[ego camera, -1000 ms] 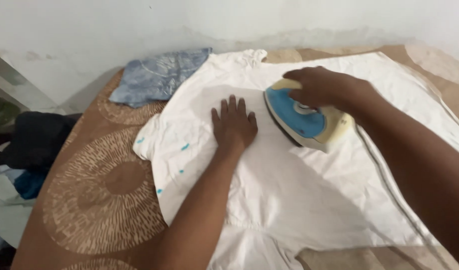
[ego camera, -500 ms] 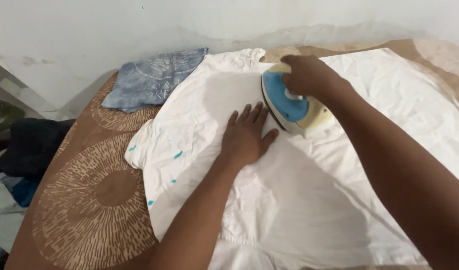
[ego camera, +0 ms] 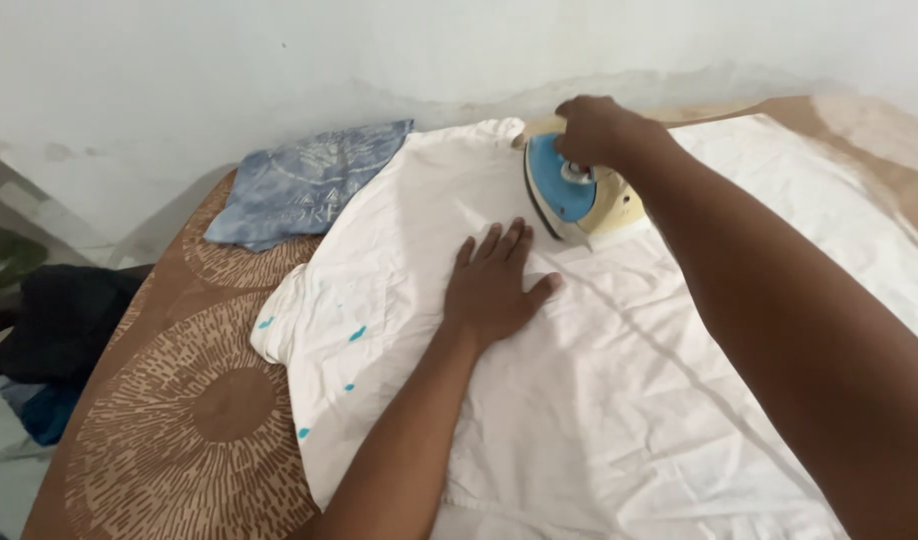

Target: Ironing a white collared shirt on a flat bed surface.

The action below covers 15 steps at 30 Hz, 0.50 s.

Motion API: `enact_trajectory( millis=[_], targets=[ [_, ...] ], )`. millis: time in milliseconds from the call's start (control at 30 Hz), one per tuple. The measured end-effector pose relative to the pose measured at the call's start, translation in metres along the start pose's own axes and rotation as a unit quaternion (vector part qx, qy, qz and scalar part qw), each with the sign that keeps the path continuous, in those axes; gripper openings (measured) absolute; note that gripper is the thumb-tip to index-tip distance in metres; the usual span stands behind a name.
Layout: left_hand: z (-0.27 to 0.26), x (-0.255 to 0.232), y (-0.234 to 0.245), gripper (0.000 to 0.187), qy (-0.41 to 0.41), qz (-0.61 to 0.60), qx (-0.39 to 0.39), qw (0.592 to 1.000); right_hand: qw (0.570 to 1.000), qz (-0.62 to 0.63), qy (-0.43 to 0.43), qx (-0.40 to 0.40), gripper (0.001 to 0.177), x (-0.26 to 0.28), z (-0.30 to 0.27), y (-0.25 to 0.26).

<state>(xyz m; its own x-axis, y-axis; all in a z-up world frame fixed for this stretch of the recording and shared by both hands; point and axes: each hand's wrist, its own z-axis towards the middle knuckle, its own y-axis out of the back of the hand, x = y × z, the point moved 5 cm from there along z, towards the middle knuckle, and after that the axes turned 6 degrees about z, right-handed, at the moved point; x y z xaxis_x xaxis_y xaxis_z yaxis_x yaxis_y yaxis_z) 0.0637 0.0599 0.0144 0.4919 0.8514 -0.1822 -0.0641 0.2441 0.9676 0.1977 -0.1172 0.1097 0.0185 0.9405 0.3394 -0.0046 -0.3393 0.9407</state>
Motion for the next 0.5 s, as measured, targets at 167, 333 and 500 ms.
enact_trajectory(
  millis=[167, 333, 500],
  targets=[
    [-0.001, -0.003, 0.002, 0.085, 0.006, 0.012, 0.050, 0.999, 0.997, -0.060, -0.013, 0.041, 0.063, -0.013, -0.100, 0.030],
    [0.001, -0.002, -0.005, 0.082, 0.017, 0.048, 0.063, 0.997, 0.983, -0.021, -0.156, 0.092, 0.059, -0.020, -0.223, 0.057],
    [-0.005, -0.005, -0.016, 0.069, -0.028, 0.042, -0.029, 0.998, 0.981, 0.049, -0.177, 0.064, 0.059, -0.032, -0.221, 0.057]
  ],
)
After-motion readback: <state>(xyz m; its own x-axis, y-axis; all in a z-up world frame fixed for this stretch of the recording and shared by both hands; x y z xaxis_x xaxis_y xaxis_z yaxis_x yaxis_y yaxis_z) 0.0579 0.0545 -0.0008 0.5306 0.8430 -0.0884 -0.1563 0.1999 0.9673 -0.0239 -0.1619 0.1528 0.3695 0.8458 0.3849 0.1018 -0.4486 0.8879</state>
